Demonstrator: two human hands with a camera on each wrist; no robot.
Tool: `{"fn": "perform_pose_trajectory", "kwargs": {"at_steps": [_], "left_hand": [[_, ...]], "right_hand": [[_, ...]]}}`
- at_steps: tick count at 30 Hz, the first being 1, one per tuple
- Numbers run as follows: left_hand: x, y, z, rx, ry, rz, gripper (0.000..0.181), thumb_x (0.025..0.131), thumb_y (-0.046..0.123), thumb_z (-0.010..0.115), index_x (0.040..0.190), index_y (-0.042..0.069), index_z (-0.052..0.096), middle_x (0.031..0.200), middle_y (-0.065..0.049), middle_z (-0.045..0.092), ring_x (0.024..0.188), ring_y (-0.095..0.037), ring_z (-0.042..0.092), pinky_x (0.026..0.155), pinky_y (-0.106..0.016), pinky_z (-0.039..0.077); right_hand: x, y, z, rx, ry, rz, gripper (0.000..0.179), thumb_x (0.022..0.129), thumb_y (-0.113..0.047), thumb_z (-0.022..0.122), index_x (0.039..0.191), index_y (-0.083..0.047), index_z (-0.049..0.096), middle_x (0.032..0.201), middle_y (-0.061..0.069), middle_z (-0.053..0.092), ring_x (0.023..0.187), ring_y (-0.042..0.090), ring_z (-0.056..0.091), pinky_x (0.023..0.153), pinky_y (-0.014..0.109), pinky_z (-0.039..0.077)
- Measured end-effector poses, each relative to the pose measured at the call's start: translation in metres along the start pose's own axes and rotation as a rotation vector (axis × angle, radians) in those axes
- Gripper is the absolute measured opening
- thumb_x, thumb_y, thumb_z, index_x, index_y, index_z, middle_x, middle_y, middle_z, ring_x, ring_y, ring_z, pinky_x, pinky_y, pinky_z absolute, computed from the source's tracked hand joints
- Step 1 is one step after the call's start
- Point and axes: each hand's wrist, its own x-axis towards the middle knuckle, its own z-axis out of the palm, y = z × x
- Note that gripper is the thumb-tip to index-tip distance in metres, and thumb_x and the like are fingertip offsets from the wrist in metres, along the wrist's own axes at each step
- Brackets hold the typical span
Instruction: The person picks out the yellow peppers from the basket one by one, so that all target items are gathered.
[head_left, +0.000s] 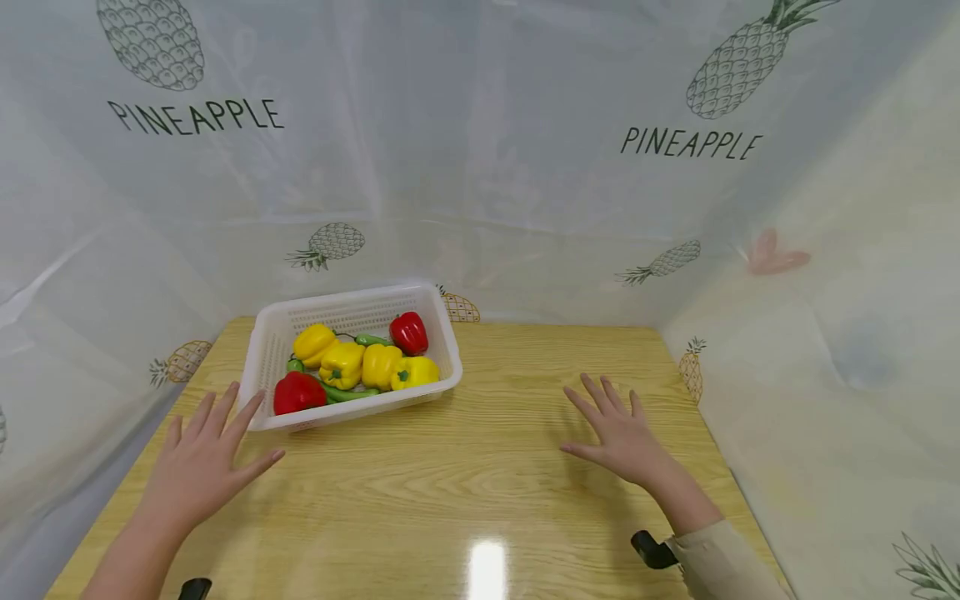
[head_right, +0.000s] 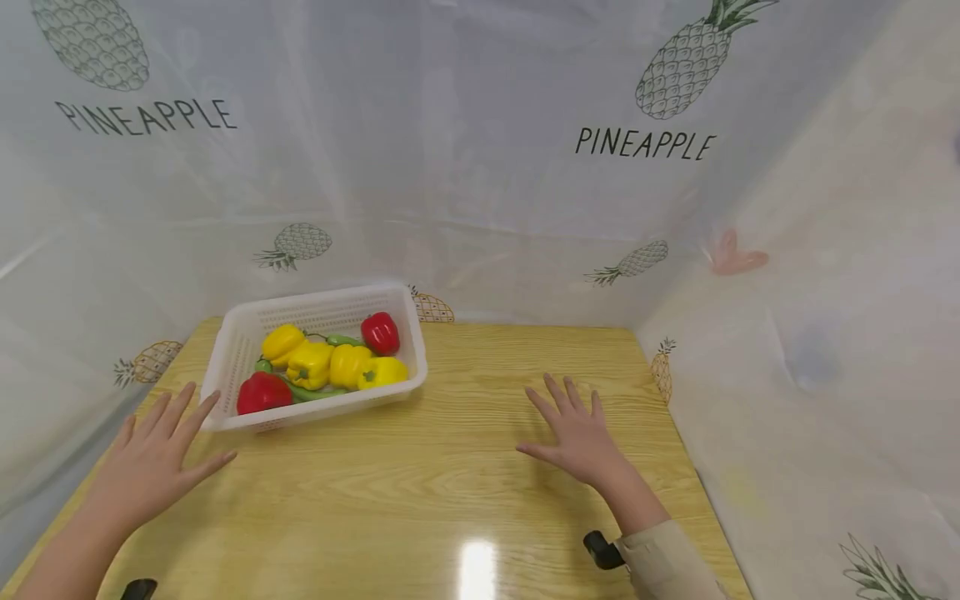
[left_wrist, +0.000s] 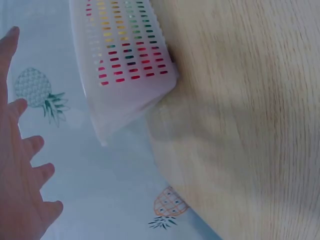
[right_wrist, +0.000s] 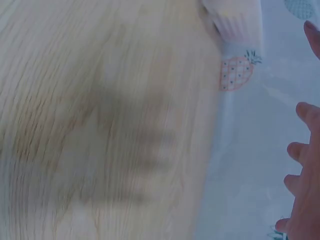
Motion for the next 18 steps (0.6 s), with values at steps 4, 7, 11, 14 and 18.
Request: {"fn": "perform_pose_trajectory", "kwargs": {"at_steps": [4,7,11,14,18], "left_hand": [[0.003,0.003,-0.003,-0.013,0.000,-0.015,0.096,0.085,0.063,0.061,0.158,0.026,0.012,0.158,-0.023,0.014,0.137,-0.052,0.018,0.103,-0.075,-0.002],[0.005,0.004,-0.006,-0.035,0.001,-0.035,0.093,0.086,0.063,0.061,0.158,0.025,0.015,0.156,-0.024,0.017,0.135,-0.053,0.020,0.102,-0.076,-0.002],[0.008,0.004,-0.008,-0.048,-0.020,-0.074,0.090,0.086,0.066,0.058,0.157,0.025,0.021,0.153,-0.025,0.023,0.134,-0.052,0.022,0.099,-0.079,0.003],[0.011,0.004,-0.007,-0.034,-0.029,-0.096,0.088,0.086,0.068,0.056,0.155,0.023,0.027,0.149,-0.026,0.029,0.130,-0.052,0.026,0.096,-0.079,0.013],[0.015,0.007,-0.007,-0.036,-0.030,-0.132,0.085,0.087,0.068,0.056,0.152,0.019,0.033,0.143,-0.029,0.035,0.124,-0.054,0.033,0.093,-0.077,0.024]], "right_hand": [[0.008,-0.006,0.002,0.041,0.000,-0.017,0.088,0.086,-0.065,0.059,0.155,-0.020,0.029,0.160,0.014,0.016,0.145,0.042,0.010,0.106,0.073,0.004],[0.014,-0.011,0.001,0.072,-0.007,-0.028,0.088,0.086,-0.065,0.059,0.156,-0.022,0.027,0.160,0.013,0.015,0.145,0.040,0.008,0.106,0.072,0.004],[0.024,-0.018,0.000,0.114,-0.004,-0.051,0.088,0.087,-0.060,0.062,0.156,-0.021,0.025,0.160,0.012,0.014,0.146,0.039,0.007,0.107,0.071,0.005],[0.032,-0.025,-0.001,0.155,-0.002,-0.071,0.087,0.087,-0.056,0.065,0.156,-0.021,0.024,0.160,0.012,0.014,0.146,0.039,0.008,0.109,0.069,0.006],[0.042,-0.035,-0.002,0.209,-0.011,-0.089,0.087,0.088,-0.055,0.065,0.157,-0.024,0.022,0.160,0.011,0.015,0.146,0.037,0.009,0.110,0.068,0.009]]}}
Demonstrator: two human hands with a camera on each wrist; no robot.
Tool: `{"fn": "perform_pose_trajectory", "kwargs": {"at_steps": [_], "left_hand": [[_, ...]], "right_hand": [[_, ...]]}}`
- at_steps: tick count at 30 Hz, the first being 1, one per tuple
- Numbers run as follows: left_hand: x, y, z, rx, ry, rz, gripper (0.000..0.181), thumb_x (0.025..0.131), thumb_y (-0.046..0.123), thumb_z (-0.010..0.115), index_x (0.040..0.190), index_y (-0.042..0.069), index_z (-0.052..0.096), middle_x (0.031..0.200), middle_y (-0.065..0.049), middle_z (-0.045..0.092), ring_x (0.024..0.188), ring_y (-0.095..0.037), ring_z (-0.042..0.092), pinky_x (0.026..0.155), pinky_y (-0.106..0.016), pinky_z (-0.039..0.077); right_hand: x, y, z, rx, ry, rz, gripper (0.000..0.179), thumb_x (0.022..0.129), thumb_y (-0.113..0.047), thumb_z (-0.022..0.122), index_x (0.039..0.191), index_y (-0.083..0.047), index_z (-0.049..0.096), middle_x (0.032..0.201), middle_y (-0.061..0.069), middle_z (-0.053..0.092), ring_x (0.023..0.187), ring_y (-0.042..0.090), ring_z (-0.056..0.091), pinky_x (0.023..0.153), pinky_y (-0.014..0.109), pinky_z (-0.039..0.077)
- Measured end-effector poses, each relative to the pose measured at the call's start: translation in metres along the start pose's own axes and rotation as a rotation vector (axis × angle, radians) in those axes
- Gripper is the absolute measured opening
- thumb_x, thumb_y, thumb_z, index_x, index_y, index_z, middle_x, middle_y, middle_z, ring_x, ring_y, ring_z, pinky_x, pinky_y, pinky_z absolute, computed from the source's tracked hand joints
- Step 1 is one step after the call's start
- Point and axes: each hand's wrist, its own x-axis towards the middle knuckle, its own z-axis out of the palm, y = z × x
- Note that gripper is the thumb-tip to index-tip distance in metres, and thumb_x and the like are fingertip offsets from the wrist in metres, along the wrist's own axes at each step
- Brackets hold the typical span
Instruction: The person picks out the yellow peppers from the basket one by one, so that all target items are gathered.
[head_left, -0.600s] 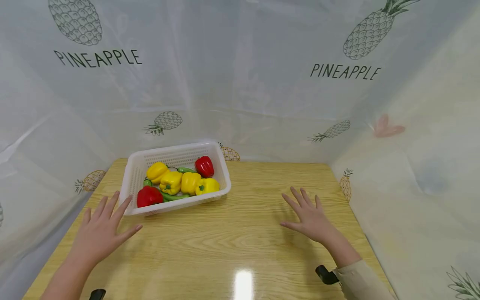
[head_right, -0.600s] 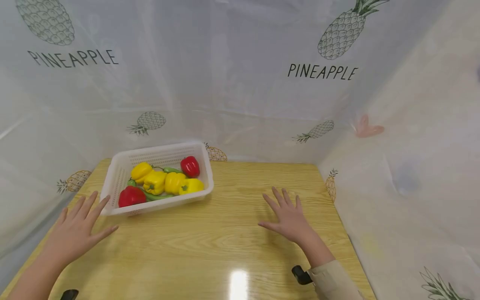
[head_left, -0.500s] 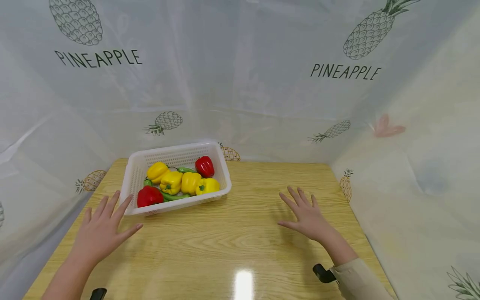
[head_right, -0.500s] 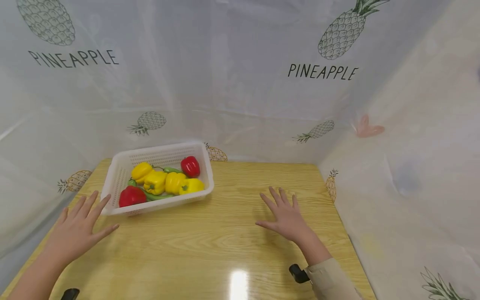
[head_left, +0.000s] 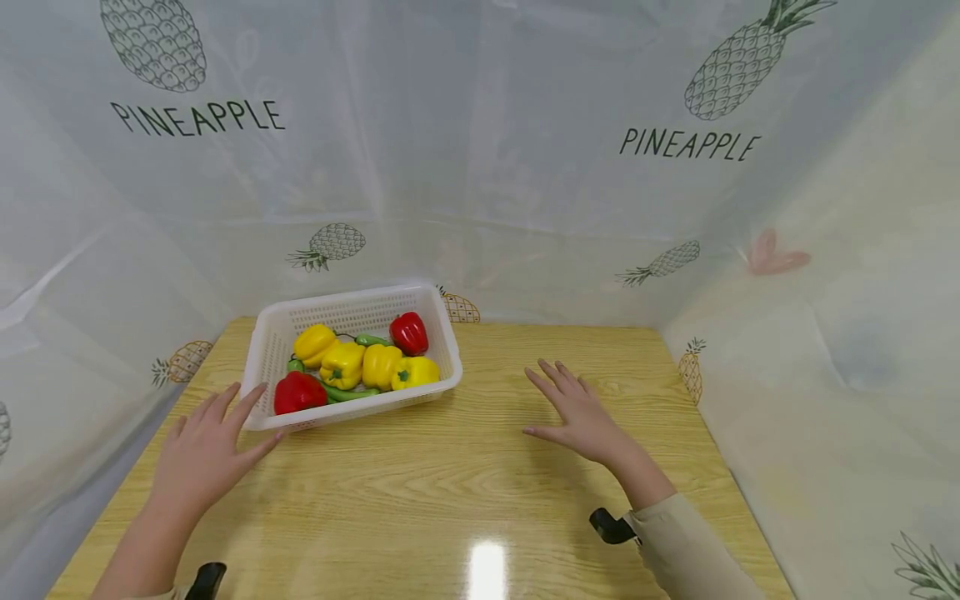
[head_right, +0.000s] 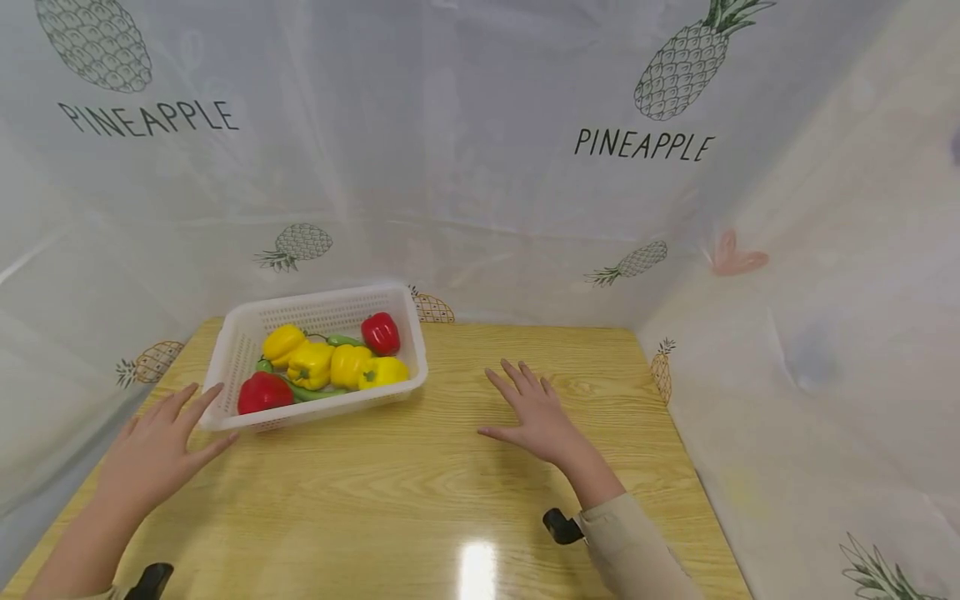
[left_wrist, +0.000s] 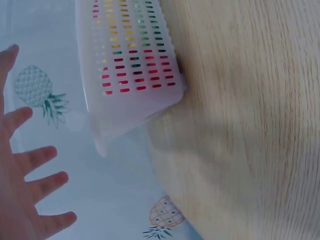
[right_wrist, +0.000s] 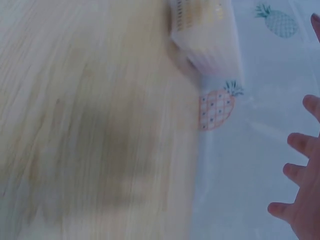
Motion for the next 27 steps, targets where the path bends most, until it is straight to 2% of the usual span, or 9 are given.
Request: {"fn": "perform_pose_trajectory", "kwargs": {"at_steps": [4,9,14,17,20,27], "left_hand": [[0.002,0.000,0.000,-0.059,-0.024,-0.058,0.083,0.089,0.063,0.056,0.150,0.011,0.035,0.138,-0.035,0.037,0.119,-0.057,0.037,0.090,-0.075,0.032],[0.002,-0.004,0.001,-0.148,-0.041,-0.110,0.079,0.093,0.056,0.056,0.148,0.003,0.035,0.133,-0.038,0.039,0.118,-0.057,0.038,0.090,-0.072,0.034],[-0.001,-0.007,0.003,-0.197,-0.054,-0.166,0.079,0.094,0.055,0.055,0.149,0.002,0.034,0.130,-0.040,0.040,0.115,-0.057,0.039,0.087,-0.072,0.036],[-0.002,-0.008,0.005,-0.207,-0.078,-0.197,0.082,0.094,0.059,0.051,0.150,0.003,0.031,0.130,-0.042,0.038,0.113,-0.060,0.040,0.084,-0.073,0.037],[-0.002,-0.008,0.009,-0.258,-0.092,-0.218,0.084,0.095,0.059,0.050,0.151,0.001,0.028,0.132,-0.042,0.038,0.112,-0.059,0.041,0.083,-0.071,0.039],[-0.002,-0.008,0.020,-0.444,-0.052,-0.276,0.083,0.094,0.051,0.059,0.147,-0.006,0.031,0.132,-0.037,0.041,0.108,-0.054,0.052,0.080,-0.063,0.047]], "right_hand": [[0.011,-0.010,0.000,0.045,-0.007,-0.015,0.086,0.088,-0.055,0.065,0.156,-0.023,0.024,0.160,0.010,0.017,0.146,0.038,0.011,0.108,0.069,0.013],[0.025,-0.021,-0.002,0.139,-0.035,-0.018,0.084,0.087,-0.051,0.068,0.155,-0.022,0.029,0.160,0.005,0.020,0.146,0.034,0.012,0.109,0.066,0.018],[0.040,-0.031,0.000,0.232,-0.074,-0.021,0.085,0.084,-0.050,0.073,0.153,-0.020,0.034,0.158,0.002,0.025,0.145,0.030,0.019,0.111,0.059,0.024],[0.047,-0.035,0.003,0.259,-0.088,-0.018,0.085,0.081,-0.053,0.074,0.152,-0.023,0.036,0.156,0.000,0.028,0.144,0.025,0.023,0.111,0.055,0.026],[0.055,-0.040,0.006,0.283,-0.091,-0.037,0.085,0.080,-0.053,0.075,0.150,-0.022,0.038,0.154,0.000,0.032,0.142,0.024,0.027,0.111,0.053,0.028],[0.071,-0.053,0.012,0.371,-0.096,-0.086,0.079,0.081,-0.041,0.079,0.147,-0.020,0.043,0.149,0.001,0.038,0.138,0.022,0.033,0.110,0.050,0.030]]}}
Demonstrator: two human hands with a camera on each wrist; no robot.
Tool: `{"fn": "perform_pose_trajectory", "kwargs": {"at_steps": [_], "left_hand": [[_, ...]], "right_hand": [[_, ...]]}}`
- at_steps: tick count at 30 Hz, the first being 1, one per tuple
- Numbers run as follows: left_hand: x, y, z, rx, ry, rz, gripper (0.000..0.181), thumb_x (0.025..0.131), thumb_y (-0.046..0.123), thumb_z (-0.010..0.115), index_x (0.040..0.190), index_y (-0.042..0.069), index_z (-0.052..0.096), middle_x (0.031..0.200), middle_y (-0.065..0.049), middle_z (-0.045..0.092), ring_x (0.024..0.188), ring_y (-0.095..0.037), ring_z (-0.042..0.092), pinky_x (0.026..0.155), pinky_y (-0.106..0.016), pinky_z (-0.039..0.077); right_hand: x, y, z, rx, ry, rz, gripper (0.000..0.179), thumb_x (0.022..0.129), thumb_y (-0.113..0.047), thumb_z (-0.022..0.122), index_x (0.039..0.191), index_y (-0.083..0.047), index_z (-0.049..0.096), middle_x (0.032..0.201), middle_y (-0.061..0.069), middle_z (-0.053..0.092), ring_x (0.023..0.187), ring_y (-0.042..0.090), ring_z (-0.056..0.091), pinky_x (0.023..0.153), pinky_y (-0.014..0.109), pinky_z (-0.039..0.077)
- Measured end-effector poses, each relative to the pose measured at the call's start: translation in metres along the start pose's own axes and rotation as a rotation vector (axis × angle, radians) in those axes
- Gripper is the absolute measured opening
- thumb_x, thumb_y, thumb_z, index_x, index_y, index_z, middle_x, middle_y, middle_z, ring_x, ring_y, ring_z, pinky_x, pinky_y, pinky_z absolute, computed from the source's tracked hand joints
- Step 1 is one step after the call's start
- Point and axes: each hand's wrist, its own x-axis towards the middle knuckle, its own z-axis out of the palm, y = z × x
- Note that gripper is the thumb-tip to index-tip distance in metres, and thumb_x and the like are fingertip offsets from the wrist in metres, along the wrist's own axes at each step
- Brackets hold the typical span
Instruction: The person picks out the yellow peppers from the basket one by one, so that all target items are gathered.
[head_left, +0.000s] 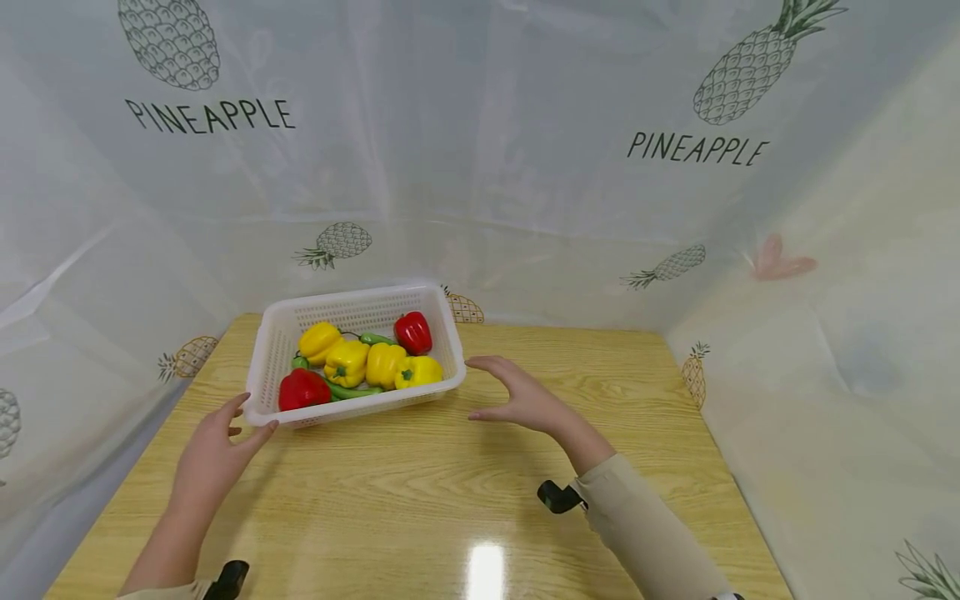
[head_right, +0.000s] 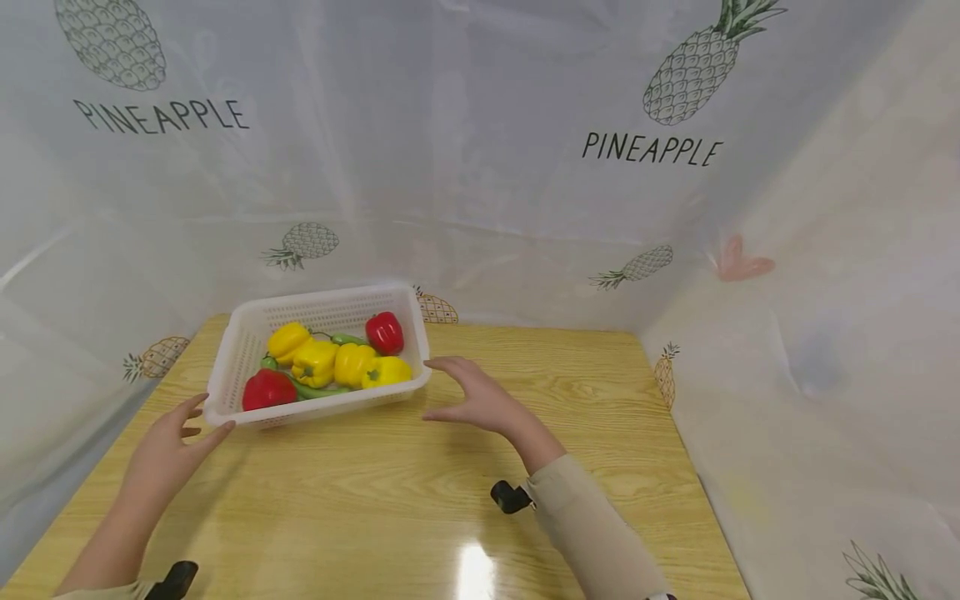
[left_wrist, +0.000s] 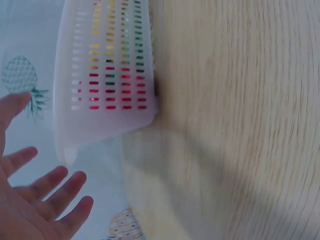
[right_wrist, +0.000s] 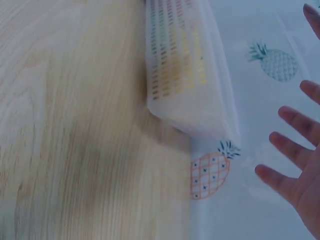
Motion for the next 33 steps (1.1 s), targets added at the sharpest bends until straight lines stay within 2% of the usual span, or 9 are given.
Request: {"fn": "perform_pose_trajectory", "kwargs": {"at_steps": [4,8,11,13,17,21,25,31,33], "left_hand": [[0.001,-0.003,0.004,-0.133,-0.013,-0.077,0.085,0.093,0.049,0.060,0.149,-0.005,0.026,0.133,-0.037,0.040,0.110,-0.053,0.054,0.079,-0.055,0.053],[0.005,-0.008,0.008,-0.220,-0.041,-0.169,0.088,0.094,0.050,0.058,0.152,-0.004,0.020,0.131,-0.034,0.043,0.111,-0.047,0.055,0.071,-0.036,0.054],[0.008,-0.009,0.011,-0.288,-0.028,-0.200,0.084,0.095,0.044,0.060,0.151,-0.004,0.021,0.120,-0.029,0.052,0.097,-0.034,0.063,0.066,-0.025,0.051],[0.010,-0.008,0.013,-0.373,-0.014,-0.219,0.082,0.095,0.038,0.062,0.152,-0.003,0.020,0.108,-0.022,0.059,0.086,-0.021,0.065,0.067,-0.021,0.053],[0.014,-0.005,0.017,-0.629,-0.013,-0.286,0.083,0.095,0.028,0.065,0.155,0.003,0.014,0.088,0.003,0.061,0.073,-0.002,0.063,0.070,-0.021,0.056],[0.017,-0.002,0.019,-0.779,-0.016,-0.367,0.085,0.094,0.024,0.067,0.157,0.011,0.012,0.083,0.016,0.058,0.071,-0.002,0.063,0.071,-0.021,0.055],[0.019,0.000,0.020,-0.844,-0.017,-0.425,0.086,0.093,0.022,0.068,0.158,0.018,0.013,0.081,0.015,0.058,0.071,-0.003,0.064,0.071,-0.022,0.055],[0.022,0.004,0.021,-0.962,-0.088,-0.494,0.093,0.092,0.023,0.070,0.158,0.031,0.006,0.079,0.010,0.061,0.070,-0.005,0.065,0.070,-0.023,0.056],[0.023,0.005,0.021,-0.977,-0.107,-0.502,0.094,0.092,0.024,0.070,0.157,0.034,0.004,0.087,0.009,0.059,0.071,-0.006,0.066,0.071,-0.023,0.056]], "right_hand": [[0.009,-0.004,0.007,0.029,-0.022,-0.008,0.075,0.081,-0.036,0.080,0.146,-0.021,0.045,0.148,-0.001,0.040,0.137,0.019,0.035,0.110,0.047,0.032],[0.016,-0.008,0.012,0.045,-0.046,-0.010,0.074,0.081,-0.036,0.080,0.145,-0.020,0.046,0.148,0.000,0.040,0.136,0.019,0.035,0.110,0.047,0.032],[0.021,-0.012,0.014,0.056,-0.051,-0.006,0.074,0.081,-0.037,0.080,0.145,-0.020,0.047,0.147,0.000,0.041,0.136,0.020,0.036,0.110,0.047,0.032],[0.025,-0.013,0.015,0.072,-0.050,-0.007,0.074,0.081,-0.037,0.080,0.144,-0.019,0.047,0.147,0.000,0.042,0.135,0.021,0.038,0.109,0.048,0.033],[0.034,-0.016,0.016,0.105,-0.049,-0.042,0.073,0.082,-0.032,0.080,0.144,-0.014,0.047,0.145,0.000,0.045,0.132,0.022,0.041,0.108,0.048,0.035],[0.045,-0.015,0.017,0.152,-0.058,-0.072,0.071,0.083,-0.026,0.080,0.144,-0.011,0.047,0.143,0.001,0.047,0.130,0.022,0.044,0.106,0.046,0.037],[0.055,-0.013,0.018,0.209,-0.069,-0.057,0.067,0.084,-0.021,0.079,0.142,-0.010,0.049,0.141,0.002,0.049,0.128,0.023,0.046,0.105,0.046,0.038],[0.070,-0.013,0.022,0.245,-0.101,-0.013,0.064,0.083,-0.019,0.078,0.141,-0.013,0.051,0.140,0.006,0.051,0.127,0.028,0.045,0.105,0.052,0.037],[0.074,-0.015,0.023,0.231,-0.108,0.002,0.064,0.082,-0.022,0.079,0.140,-0.015,0.052,0.140,0.005,0.051,0.128,0.029,0.044,0.106,0.052,0.037]]}}
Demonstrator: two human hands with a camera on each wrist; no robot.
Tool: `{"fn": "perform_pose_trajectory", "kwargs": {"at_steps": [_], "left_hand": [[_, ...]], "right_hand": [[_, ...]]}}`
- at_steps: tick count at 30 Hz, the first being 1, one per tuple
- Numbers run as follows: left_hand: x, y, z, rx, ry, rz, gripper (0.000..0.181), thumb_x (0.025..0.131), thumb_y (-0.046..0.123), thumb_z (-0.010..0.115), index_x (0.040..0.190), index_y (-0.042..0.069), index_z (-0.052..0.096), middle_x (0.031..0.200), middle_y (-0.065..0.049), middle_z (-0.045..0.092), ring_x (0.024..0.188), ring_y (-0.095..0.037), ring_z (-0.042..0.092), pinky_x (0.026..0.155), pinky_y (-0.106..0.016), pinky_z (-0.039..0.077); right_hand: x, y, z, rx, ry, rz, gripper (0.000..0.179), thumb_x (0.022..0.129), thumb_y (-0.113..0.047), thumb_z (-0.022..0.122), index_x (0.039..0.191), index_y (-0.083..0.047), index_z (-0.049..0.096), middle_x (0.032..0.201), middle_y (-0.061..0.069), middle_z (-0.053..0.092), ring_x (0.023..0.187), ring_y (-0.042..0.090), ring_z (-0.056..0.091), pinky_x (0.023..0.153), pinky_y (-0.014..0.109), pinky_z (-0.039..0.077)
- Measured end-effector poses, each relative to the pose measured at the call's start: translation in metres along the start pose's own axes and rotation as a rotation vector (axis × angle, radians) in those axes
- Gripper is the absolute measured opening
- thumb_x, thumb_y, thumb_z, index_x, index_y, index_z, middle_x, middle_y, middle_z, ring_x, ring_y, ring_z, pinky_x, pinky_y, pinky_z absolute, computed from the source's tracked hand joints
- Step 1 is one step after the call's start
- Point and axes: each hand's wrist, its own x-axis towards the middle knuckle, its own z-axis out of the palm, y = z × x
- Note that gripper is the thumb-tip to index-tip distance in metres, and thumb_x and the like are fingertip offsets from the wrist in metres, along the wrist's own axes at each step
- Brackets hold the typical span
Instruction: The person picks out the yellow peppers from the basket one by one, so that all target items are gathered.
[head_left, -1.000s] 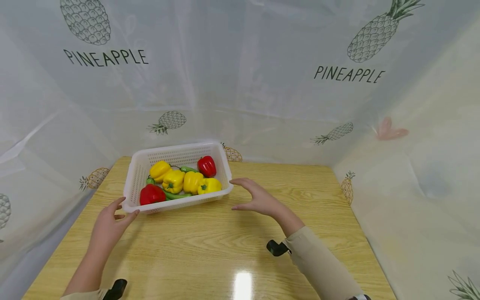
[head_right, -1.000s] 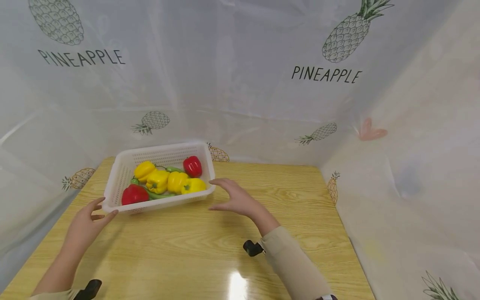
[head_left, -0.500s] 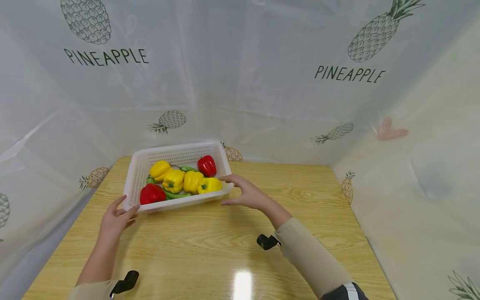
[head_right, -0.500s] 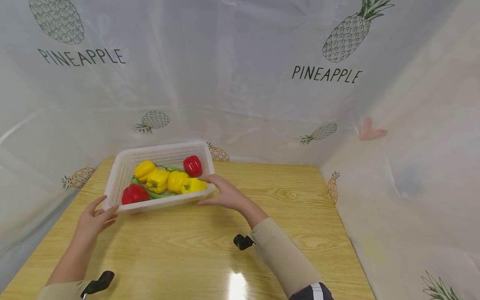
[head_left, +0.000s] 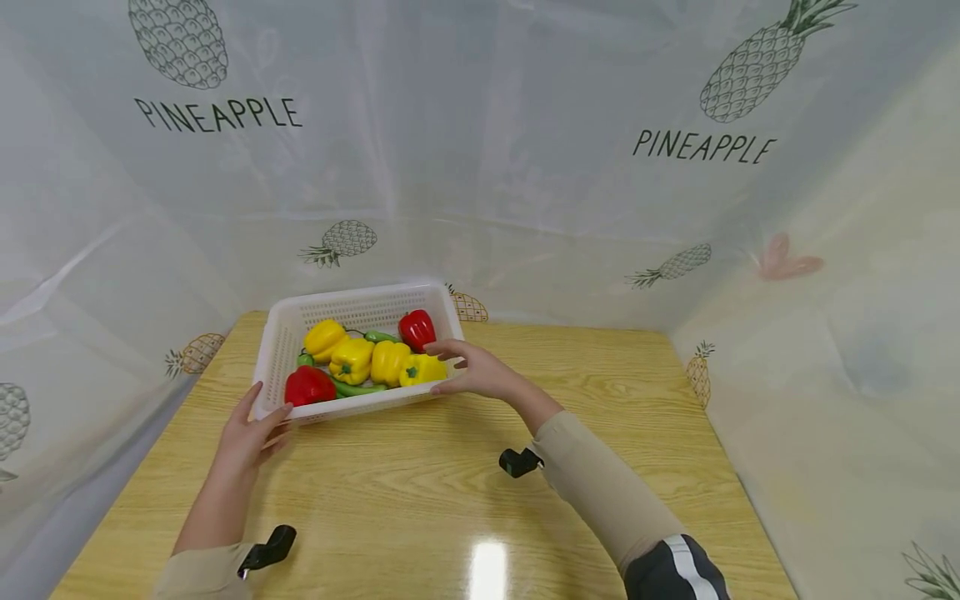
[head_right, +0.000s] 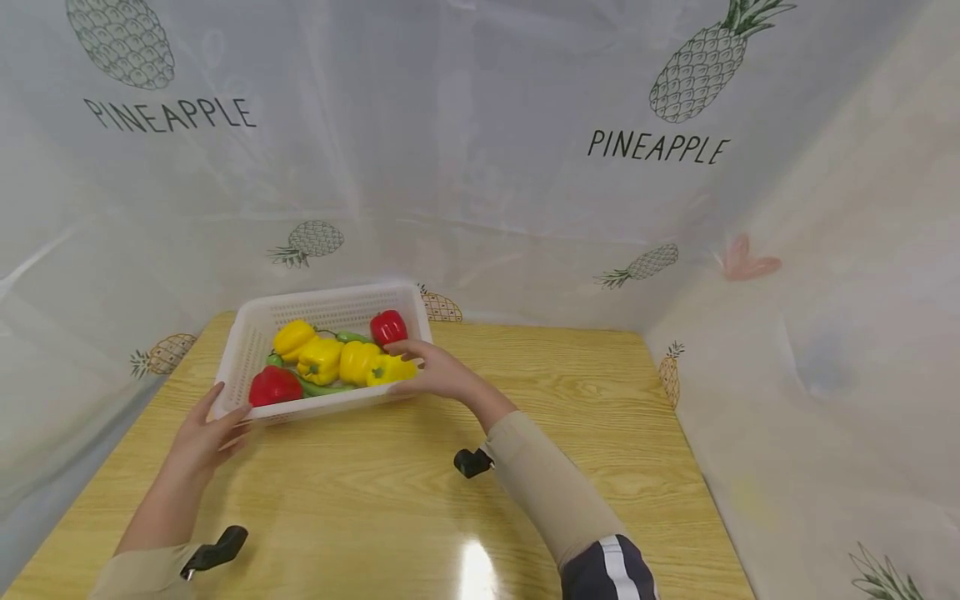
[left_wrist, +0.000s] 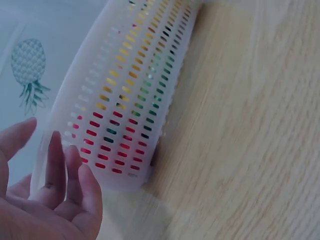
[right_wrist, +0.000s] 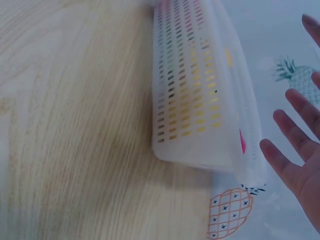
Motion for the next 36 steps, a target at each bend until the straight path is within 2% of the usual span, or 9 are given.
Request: {"fn": "perform_pose_trajectory", "kwargs": {"at_steps": [3,6,10,13,15,21,28,36], "left_hand": [[0.003,-0.001,0.001,0.000,0.000,-0.019,0.093,0.093,0.025,0.069,0.156,0.038,0.002,0.109,0.000,0.052,0.075,-0.007,0.067,0.072,-0.024,0.056],[0.005,-0.001,0.003,0.010,0.014,-0.029,0.088,0.095,0.026,0.065,0.156,0.039,0.002,0.129,-0.009,0.038,0.077,-0.008,0.068,0.074,-0.024,0.056],[0.007,-0.002,0.004,0.012,0.027,-0.033,0.086,0.096,0.024,0.063,0.156,0.040,0.003,0.146,-0.017,0.027,0.077,-0.010,0.069,0.076,-0.025,0.056],[0.008,-0.002,0.004,0.012,0.013,-0.033,0.086,0.097,0.021,0.061,0.155,0.042,0.001,0.153,-0.017,0.018,0.078,-0.008,0.068,0.076,-0.026,0.055],[0.007,-0.002,0.003,0.003,-0.009,-0.033,0.087,0.098,0.020,0.061,0.154,0.044,-0.002,0.155,-0.016,0.015,0.079,-0.008,0.068,0.077,-0.026,0.055],[0.007,-0.003,0.000,-0.013,-0.061,-0.020,0.092,0.097,0.020,0.061,0.151,0.048,-0.009,0.151,-0.014,0.020,0.084,-0.010,0.067,0.080,-0.030,0.054],[0.009,-0.003,-0.001,-0.009,-0.056,-0.022,0.091,0.098,0.020,0.060,0.151,0.049,-0.008,0.158,-0.015,0.011,0.085,-0.010,0.067,0.083,-0.031,0.054],[0.012,-0.004,-0.003,-0.014,-0.061,-0.023,0.092,0.097,0.021,0.061,0.150,0.050,-0.009,0.159,-0.016,0.009,0.086,-0.011,0.067,0.081,-0.030,0.054]], "right_hand": [[0.007,-0.001,0.001,-0.016,-0.020,0.013,0.066,0.081,-0.022,0.080,0.141,-0.013,0.051,0.141,0.005,0.050,0.129,0.029,0.042,0.106,0.052,0.036],[0.014,-0.002,0.001,-0.034,-0.045,0.016,0.069,0.081,-0.022,0.080,0.142,-0.010,0.049,0.143,0.005,0.049,0.130,0.029,0.041,0.107,0.051,0.036],[0.024,0.001,0.003,-0.046,-0.079,0.005,0.070,0.082,-0.021,0.080,0.142,-0.006,0.048,0.144,0.008,0.047,0.131,0.030,0.041,0.108,0.051,0.034],[0.031,0.003,0.004,-0.059,-0.094,0.004,0.069,0.083,-0.020,0.079,0.143,-0.006,0.047,0.144,0.008,0.047,0.132,0.029,0.041,0.109,0.051,0.033],[0.035,0.004,0.004,-0.069,-0.099,0.014,0.070,0.083,-0.020,0.079,0.143,-0.006,0.047,0.144,0.008,0.047,0.132,0.027,0.041,0.108,0.051,0.034],[0.046,0.009,0.004,-0.084,-0.124,0.051,0.071,0.082,-0.018,0.080,0.143,-0.005,0.046,0.143,0.011,0.047,0.132,0.027,0.042,0.109,0.050,0.033],[0.056,0.015,0.003,-0.092,-0.154,0.062,0.070,0.082,-0.015,0.080,0.143,-0.004,0.047,0.144,0.010,0.047,0.132,0.027,0.042,0.111,0.047,0.031],[0.068,0.015,0.003,-0.181,-0.219,0.132,0.060,0.084,-0.017,0.078,0.138,-0.010,0.054,0.142,0.005,0.049,0.131,0.021,0.042,0.110,0.037,0.033]]}}
